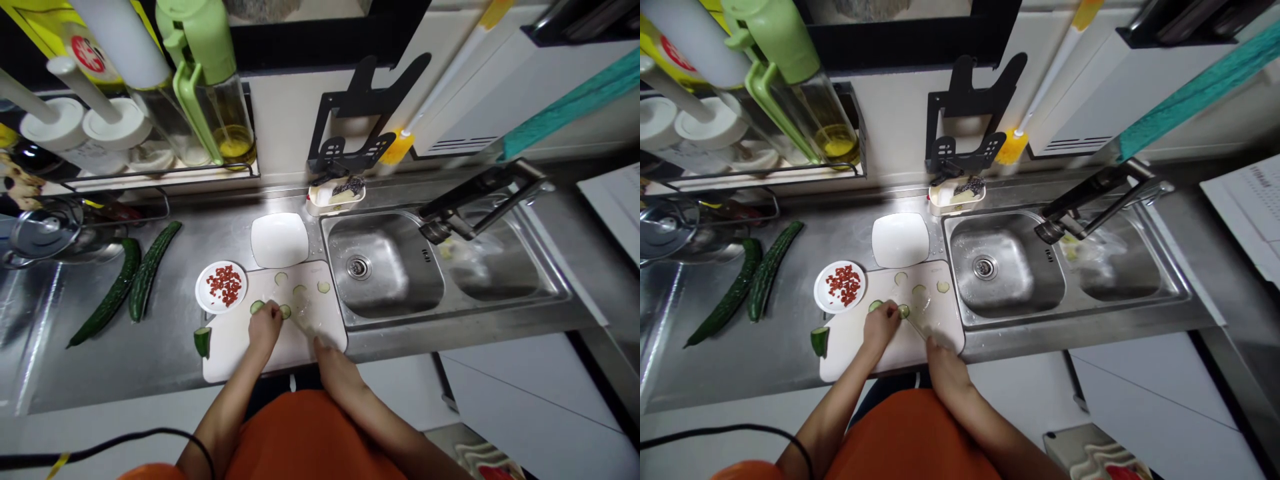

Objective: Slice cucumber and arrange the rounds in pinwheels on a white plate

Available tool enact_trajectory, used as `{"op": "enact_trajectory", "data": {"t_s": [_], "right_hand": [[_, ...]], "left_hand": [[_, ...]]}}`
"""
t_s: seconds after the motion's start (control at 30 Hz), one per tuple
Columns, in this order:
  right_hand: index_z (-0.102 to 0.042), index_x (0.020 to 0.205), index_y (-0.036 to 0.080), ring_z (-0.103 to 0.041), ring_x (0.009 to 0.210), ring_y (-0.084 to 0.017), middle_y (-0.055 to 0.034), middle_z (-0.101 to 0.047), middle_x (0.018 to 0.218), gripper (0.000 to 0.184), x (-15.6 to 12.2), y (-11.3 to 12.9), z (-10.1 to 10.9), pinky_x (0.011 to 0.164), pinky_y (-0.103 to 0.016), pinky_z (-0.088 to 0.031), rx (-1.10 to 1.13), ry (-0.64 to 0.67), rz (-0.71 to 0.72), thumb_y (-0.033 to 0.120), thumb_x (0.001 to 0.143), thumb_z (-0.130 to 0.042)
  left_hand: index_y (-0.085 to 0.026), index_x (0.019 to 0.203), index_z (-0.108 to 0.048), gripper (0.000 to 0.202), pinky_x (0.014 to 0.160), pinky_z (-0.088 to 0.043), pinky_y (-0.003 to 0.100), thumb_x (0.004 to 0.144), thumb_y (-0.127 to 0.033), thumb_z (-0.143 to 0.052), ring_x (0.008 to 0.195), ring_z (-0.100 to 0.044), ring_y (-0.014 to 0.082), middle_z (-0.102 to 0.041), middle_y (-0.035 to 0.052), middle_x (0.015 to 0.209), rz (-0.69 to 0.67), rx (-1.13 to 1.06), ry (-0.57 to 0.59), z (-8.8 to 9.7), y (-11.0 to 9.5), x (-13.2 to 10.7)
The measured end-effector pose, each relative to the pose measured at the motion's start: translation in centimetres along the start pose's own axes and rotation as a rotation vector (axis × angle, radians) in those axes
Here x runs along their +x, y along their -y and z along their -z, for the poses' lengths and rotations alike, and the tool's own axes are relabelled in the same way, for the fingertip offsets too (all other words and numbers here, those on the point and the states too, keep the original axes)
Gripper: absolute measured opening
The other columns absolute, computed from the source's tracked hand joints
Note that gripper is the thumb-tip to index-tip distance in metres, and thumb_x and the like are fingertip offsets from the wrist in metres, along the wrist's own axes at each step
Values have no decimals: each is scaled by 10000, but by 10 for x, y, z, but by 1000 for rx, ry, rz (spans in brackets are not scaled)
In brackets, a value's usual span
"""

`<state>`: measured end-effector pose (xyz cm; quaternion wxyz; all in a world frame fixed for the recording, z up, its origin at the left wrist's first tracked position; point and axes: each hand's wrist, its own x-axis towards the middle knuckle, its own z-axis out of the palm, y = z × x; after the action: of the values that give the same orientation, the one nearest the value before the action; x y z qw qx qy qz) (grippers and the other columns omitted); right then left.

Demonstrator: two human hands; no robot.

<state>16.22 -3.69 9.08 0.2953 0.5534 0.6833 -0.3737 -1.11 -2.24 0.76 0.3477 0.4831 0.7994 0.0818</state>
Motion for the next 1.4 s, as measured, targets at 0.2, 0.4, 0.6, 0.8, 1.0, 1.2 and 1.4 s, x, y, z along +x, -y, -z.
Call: {"op": "enact_trajectory", "data": {"t_s": [0.2,0.4,0.6,0.8,1.0,1.2,1.4], "right_hand": [[-462,1321,137,-664,928,-247,-145,-690,1009,549,-4,-12,-11,717,-306,-500,5,9,2,-7,839,-241],[-464,1337,135,-666,917,-254,-155,-691,1015,560,-7,-20,-17,710,-319,-498,28,10,-28,-5,840,-250],[-467,1341,147,-669,918,-255,-148,-697,1006,582,-7,-24,-13,709,-318,-498,34,14,-21,-27,819,-274],[-447,1351,134,-666,930,-259,-149,-696,1009,611,-5,-27,-16,711,-318,-498,19,15,-12,-53,794,-278],[-467,1313,131,-660,935,-256,-142,-692,1011,589,-4,-28,-14,713,-312,-490,25,24,1,-55,785,-285],[-443,1336,139,-656,938,-259,-142,-685,1024,618,-4,-27,-11,695,-308,-473,10,57,-25,-61,771,-294],[-460,1315,166,-650,923,-243,-121,-675,1018,624,-4,-34,-14,685,-289,-448,-3,22,16,-55,754,-301]], "left_hand": [[-229,806,-603,112,637,-358,232,833,-310,-529,677,-575,135,-650,5,739,-16,-46,-20,-1,-3,0],[-229,804,-611,140,606,-338,240,833,-338,-528,664,-551,138,-650,5,737,-20,-48,-7,-3,-7,2],[-207,726,-587,142,617,-341,230,824,-287,-523,651,-521,121,-612,1,711,-142,-79,-38,0,-7,0],[-207,695,-579,242,595,-353,217,842,-383,-503,602,-494,114,-569,-17,631,-202,-193,-145,12,13,-3],[-214,742,-637,206,607,-385,218,806,-383,-537,612,-554,122,-639,-25,670,-40,-289,-243,22,45,4],[-215,762,-646,212,639,-400,232,805,-381,-522,636,-578,140,-651,-16,689,-4,-227,-272,25,59,7],[-221,775,-633,214,654,-387,240,844,-338,-468,669,-570,146,-650,9,739,-58,-86,-326,25,56,2]]}}
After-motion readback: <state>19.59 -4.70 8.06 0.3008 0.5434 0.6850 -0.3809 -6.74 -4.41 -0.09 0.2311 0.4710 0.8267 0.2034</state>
